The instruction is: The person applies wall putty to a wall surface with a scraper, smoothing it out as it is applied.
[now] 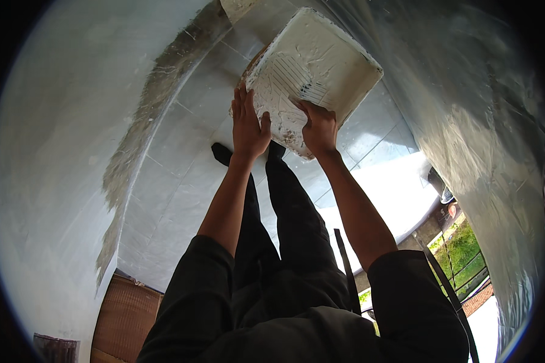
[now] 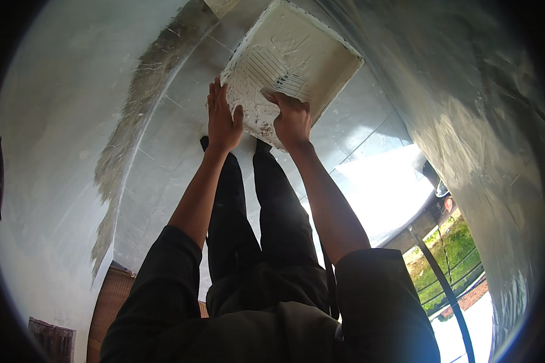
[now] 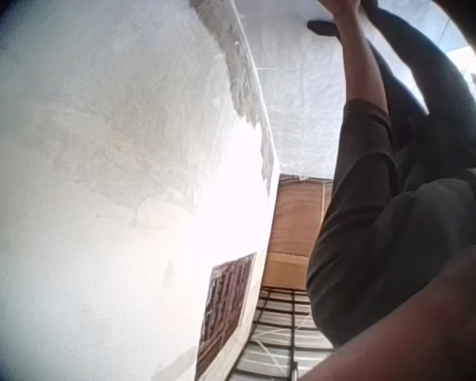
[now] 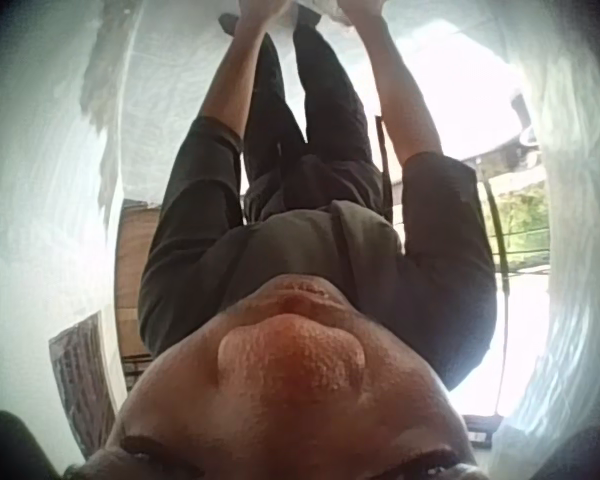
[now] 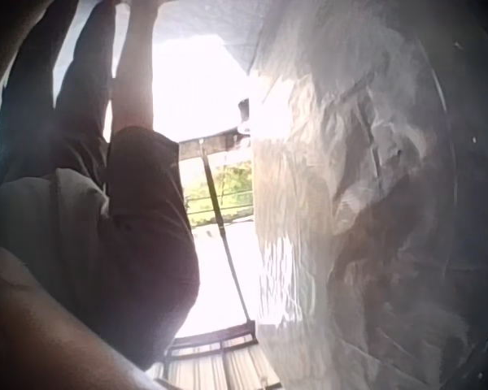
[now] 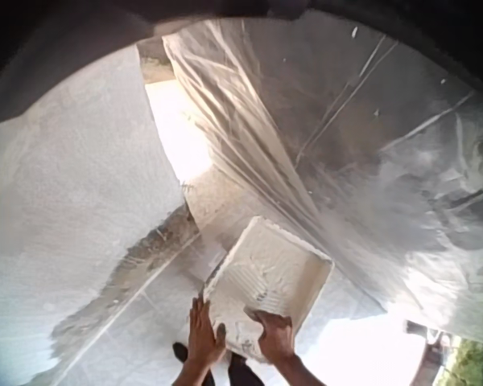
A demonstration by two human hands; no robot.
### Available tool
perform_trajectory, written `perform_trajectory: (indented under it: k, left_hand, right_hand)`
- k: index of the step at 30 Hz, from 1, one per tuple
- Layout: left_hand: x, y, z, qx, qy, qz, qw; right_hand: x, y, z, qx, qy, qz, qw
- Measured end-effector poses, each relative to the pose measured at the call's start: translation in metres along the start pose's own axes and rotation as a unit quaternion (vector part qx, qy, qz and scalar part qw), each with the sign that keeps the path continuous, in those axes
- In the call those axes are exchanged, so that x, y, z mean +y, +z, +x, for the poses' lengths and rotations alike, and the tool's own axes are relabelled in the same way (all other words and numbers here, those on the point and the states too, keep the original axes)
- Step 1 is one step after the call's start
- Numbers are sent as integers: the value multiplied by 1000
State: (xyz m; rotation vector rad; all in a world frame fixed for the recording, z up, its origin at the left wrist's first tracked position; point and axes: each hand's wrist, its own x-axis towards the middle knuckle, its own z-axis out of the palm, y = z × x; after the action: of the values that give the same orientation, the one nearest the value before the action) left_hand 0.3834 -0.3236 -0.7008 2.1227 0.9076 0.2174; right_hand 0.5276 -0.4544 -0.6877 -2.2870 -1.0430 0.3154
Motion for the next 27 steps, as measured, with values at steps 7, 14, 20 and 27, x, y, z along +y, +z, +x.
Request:
perform_trajectory:
  k: [7,14,20,27]
  left_hand:
    - [-1,8,7,31,22,-3,999]
    - [-9,6,4,38,22,2,999]
    - [-1,5,5,28,15,0,999]
    - [-4,5,6,33,31,10,999]
  right_hand:
    - [19,3,23,13,-8,-69,997]
    - [-27,-1,-54,-60,0,-44,997]
    - [2,-22,7,-9,88,-59,994]
    - [-14,8,-41,-35,58,-103,992]
